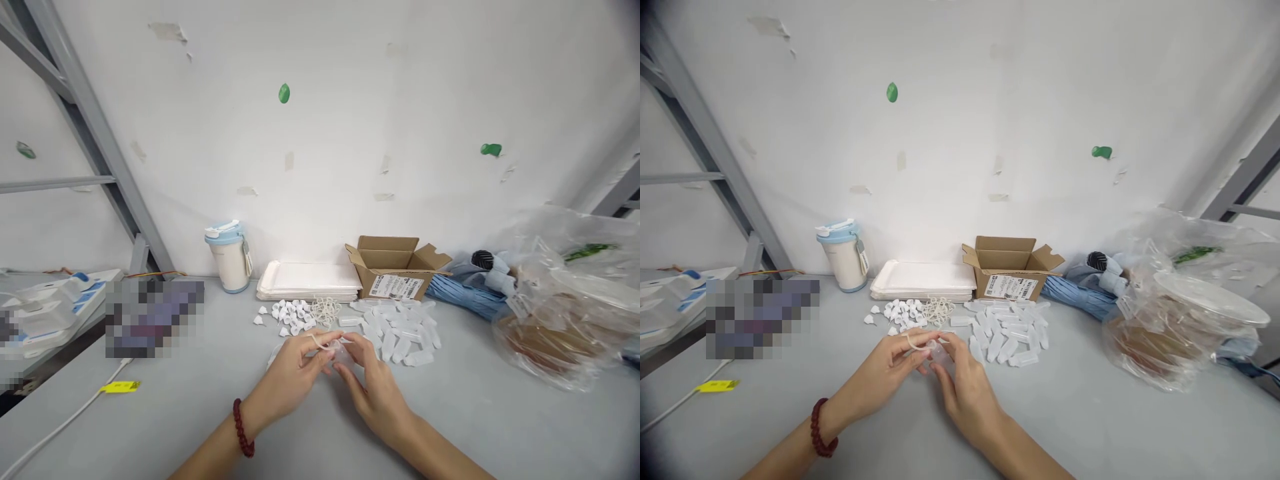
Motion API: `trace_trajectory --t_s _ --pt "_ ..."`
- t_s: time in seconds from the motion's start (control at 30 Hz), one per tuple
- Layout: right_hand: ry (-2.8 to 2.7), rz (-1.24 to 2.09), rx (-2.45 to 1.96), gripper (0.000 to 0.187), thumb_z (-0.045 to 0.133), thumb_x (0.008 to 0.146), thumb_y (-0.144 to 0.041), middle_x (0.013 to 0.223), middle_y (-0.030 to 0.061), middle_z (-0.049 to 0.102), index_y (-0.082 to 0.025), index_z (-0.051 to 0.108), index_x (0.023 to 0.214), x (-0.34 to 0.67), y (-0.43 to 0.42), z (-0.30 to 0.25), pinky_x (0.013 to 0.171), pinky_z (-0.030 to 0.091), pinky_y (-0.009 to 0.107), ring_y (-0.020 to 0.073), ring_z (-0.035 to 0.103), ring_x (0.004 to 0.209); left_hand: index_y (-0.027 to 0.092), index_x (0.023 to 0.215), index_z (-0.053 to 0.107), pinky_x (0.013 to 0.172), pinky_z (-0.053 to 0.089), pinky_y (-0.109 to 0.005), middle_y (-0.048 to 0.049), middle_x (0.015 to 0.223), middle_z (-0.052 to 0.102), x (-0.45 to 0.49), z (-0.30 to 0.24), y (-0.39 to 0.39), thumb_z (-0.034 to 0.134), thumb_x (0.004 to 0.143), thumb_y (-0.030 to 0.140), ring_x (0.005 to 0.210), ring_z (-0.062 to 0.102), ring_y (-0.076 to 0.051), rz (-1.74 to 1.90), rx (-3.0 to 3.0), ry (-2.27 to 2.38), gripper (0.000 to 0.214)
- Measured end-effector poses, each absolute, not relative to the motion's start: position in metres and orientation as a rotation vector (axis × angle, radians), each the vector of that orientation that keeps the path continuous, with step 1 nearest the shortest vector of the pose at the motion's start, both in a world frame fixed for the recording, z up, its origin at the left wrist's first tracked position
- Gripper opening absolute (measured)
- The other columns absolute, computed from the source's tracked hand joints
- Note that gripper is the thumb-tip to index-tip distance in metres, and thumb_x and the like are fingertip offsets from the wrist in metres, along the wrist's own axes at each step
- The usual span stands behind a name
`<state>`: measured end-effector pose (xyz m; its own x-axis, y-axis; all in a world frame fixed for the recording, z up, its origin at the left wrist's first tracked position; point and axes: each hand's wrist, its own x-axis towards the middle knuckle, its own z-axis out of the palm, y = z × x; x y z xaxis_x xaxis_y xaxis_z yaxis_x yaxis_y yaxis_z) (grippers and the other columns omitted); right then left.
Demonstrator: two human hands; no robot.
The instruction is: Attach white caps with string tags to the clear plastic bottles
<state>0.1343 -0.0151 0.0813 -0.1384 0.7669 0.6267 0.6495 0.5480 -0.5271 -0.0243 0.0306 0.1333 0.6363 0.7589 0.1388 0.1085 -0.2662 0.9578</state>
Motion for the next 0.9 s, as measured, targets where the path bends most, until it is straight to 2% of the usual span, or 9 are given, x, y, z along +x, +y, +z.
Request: trace_trajectory --t_s 0.13,0.27,0.43,0.53,0.63,0.73,0.8,0.9 --pt "-1.885 0.158 -1.159 0.044 0.043 0.087 -0.012 0.118 0.0119 0.058 -0.021 0.032 0.128 0.135 -0.017 0.083 0.085 0.052 0.032 0.0189 0.059 0.105 0.027 0.111 0.064 0.091 0.042 -0.031 -0.0061 0.115 0.061 -0.026 0.135 0.028 0.043 0.088 0.031 0.107 0.053 -0.023 0.771 2.002 0.733 0.031" --pt "-1.932 0.128 -1.1 0.042 0.041 0.087 -0.011 0.115 0.01 0.061 -0.022 0.035 0.127 0.134 -0.019 0.087 0.082 0.053 0.03 0.0179 0.061 0.103 0.028 0.12 0.058 0.085 0.044 -0.031 -0.0055 0.117 0.06 -0.027 0.134 0.027 0.047 0.086 0.032 0.108 0.052 -0.024 0.766 2.002 0.79 0.036" --pt "-1.952 0.126 -1.07 0.04 0.041 0.087 -0.011 0.113 0.0109 0.062 -0.021 0.037 0.125 0.133 -0.02 0.09 0.079 0.054 0.03 0.0187 0.062 0.1 0.025 0.116 0.061 0.087 0.043 -0.032 -0.0063 0.116 0.061 -0.026 0.131 0.027 0.046 0.086 0.033 0.109 0.052 -0.024 0.734 1.953 0.771 0.035" --pt "-1.947 0.151 -1.076 0.038 0.041 0.087 -0.012 0.112 0.011 0.062 -0.021 0.037 0.124 0.134 -0.02 0.089 0.079 0.054 0.03 0.0186 0.062 0.1 0.025 0.115 0.061 0.08 0.045 -0.029 -0.0059 0.118 0.06 -0.025 0.131 0.026 0.049 0.084 0.035 0.106 0.053 -0.023 0.729 1.93 0.806 0.035" --pt "-1.932 0.147 -1.113 0.038 0.042 0.088 -0.014 0.111 0.0106 0.061 -0.022 0.037 0.124 0.134 -0.02 0.089 0.079 0.053 0.03 0.0183 0.061 0.099 0.024 0.102 0.068 0.072 0.045 -0.026 -0.0051 0.11 0.064 -0.025 0.134 0.027 0.049 0.084 0.038 0.095 0.057 -0.022 0.774 1.925 0.904 0.03" --pt "-1.92 0.149 -1.146 0.038 0.044 0.088 -0.015 0.106 0.009 0.062 -0.022 0.036 0.124 0.133 -0.02 0.09 0.078 0.053 0.029 0.018 0.061 0.097 0.022 0.082 0.069 0.067 0.043 -0.024 -0.0033 0.089 0.069 -0.026 0.139 0.029 0.047 0.085 0.037 0.081 0.059 -0.019 0.842 1.945 0.948 0.027" --pt "-1.913 0.163 -1.155 0.036 0.045 0.087 -0.015 0.104 0.0082 0.063 -0.022 0.036 0.122 0.132 -0.021 0.089 0.077 0.053 0.028 0.0176 0.062 0.094 0.021 0.076 0.068 0.067 0.042 -0.024 -0.0023 0.081 0.068 -0.026 0.141 0.029 0.049 0.084 0.035 0.076 0.058 -0.017 0.861 1.944 0.932 0.024" --pt "-1.9 0.206 -1.158 0.035 0.046 0.087 -0.015 0.101 0.0072 0.063 -0.022 0.036 0.12 0.132 -0.022 0.086 0.073 0.052 0.027 0.0168 0.062 0.088 0.021 0.075 0.067 0.069 0.043 -0.024 -0.0028 0.081 0.067 -0.026 0.142 0.029 0.051 0.082 0.033 0.079 0.059 -0.018 0.82 1.905 0.881 0.022"
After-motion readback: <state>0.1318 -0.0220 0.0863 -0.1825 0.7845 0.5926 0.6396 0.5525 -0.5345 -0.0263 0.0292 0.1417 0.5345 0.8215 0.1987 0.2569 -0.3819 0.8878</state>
